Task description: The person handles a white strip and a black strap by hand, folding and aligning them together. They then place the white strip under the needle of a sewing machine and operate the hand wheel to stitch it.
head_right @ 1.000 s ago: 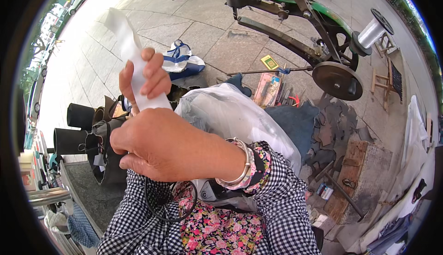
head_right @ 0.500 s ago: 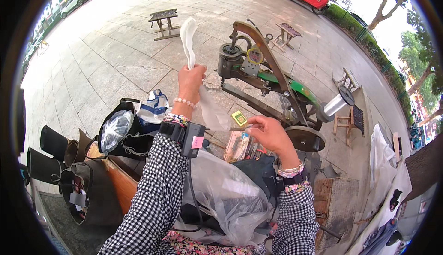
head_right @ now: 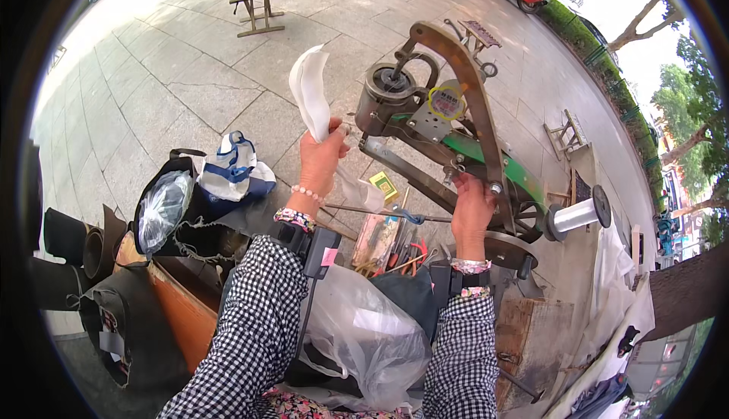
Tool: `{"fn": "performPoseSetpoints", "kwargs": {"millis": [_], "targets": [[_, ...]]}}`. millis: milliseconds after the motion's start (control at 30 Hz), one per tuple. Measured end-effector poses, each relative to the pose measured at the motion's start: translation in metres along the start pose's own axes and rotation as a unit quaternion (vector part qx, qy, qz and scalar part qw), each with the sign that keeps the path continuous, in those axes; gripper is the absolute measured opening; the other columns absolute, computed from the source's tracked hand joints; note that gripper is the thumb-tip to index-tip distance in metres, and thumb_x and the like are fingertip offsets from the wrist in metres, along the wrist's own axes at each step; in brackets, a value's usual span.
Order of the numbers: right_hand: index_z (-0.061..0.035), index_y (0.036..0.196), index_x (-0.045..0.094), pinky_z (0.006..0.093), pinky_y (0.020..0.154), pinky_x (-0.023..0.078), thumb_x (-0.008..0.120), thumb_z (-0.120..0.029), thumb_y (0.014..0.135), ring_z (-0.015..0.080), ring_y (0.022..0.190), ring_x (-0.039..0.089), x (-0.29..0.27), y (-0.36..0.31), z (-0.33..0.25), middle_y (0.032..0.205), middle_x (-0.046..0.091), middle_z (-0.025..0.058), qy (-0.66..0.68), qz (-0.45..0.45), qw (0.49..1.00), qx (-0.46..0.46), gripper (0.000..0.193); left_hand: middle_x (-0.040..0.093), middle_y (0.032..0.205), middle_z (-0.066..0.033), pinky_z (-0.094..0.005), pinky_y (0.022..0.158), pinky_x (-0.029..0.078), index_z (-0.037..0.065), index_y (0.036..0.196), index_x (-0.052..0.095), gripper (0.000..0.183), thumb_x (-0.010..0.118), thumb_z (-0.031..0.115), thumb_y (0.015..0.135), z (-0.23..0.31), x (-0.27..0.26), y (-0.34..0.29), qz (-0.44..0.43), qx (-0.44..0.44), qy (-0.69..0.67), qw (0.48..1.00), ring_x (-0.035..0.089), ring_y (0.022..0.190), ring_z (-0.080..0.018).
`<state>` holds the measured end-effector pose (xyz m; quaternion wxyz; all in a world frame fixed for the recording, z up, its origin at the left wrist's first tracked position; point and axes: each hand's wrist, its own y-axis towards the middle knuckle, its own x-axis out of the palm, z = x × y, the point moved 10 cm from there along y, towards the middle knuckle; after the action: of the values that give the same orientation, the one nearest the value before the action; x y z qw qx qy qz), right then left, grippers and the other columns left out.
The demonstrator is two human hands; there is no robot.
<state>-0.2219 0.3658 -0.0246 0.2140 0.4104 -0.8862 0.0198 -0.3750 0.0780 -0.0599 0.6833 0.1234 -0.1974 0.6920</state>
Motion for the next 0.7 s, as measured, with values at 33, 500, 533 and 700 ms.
{"fn": "performPoseSetpoints", "kwargs": {"millis": [33, 500, 533, 700], "targets": [[0.0033, 0.086, 0.05, 0.037, 0.08, 0.044, 0.053, -0.008, 0.08, 0.0241, 0.084, 0.054, -0.002, -0.002, -0.005, 0.087, 0.056, 0.014, -0.051, 0.042, 0.997, -0.028, 0.013, 0.057, 0.077, -0.0027, -0.0226, 0.051, 0.043, 0.001, 0.096, 0.058, 0.021, 0.059, 0.008, 0.077, 0.001, 0.001, 0.001, -0.004, 0.005, -0.018, 1.0, 0.053, 0.059, -0.0092], [-0.0045, 0.091, 0.059, 0.0358, 0.083, 0.04, 0.054, -0.012, 0.078, 0.0231, 0.091, 0.052, 0.013, 0.003, -0.013, 0.098, 0.058, 0.008, 0.215, -0.14, 0.966, -0.011, 0.016, 0.06, 0.085, -0.0021, -0.0206, 0.056, 0.043, 0.001, 0.107, 0.055, 0.028, 0.058, 0.007, 0.08, 0.022, 0.036, 0.002, -0.086, 0.047, -0.041, 0.994, 0.054, 0.064, -0.0076], [-0.0052, 0.083, 0.059, 0.035, 0.077, 0.041, 0.055, -0.014, 0.078, 0.0224, 0.085, 0.053, 0.009, -0.001, 0.0, 0.09, 0.058, 0.0083, 0.151, -0.038, 0.988, -0.004, 0.012, 0.06, 0.086, -0.0022, -0.0202, 0.056, 0.043, 0.002, 0.109, 0.055, 0.029, 0.057, 0.007, 0.08, 0.02, 0.028, 0.006, -0.082, 0.061, -0.017, 0.995, 0.053, 0.064, -0.0073], [0.001, 0.081, 0.059, 0.0248, 0.062, 0.048, 0.052, -0.011, 0.085, 0.0138, 0.066, 0.061, -0.002, -0.011, 0.0, 0.075, 0.064, 0.0055, -0.248, 0.142, 0.958, -0.016, 0.015, 0.061, 0.09, -0.0026, -0.0203, 0.057, 0.043, 0.002, 0.109, 0.057, 0.03, 0.06, 0.011, 0.08, 0.002, 0.014, 0.014, -0.079, 0.065, 0.044, 0.994, 0.054, 0.065, -0.008]]}}
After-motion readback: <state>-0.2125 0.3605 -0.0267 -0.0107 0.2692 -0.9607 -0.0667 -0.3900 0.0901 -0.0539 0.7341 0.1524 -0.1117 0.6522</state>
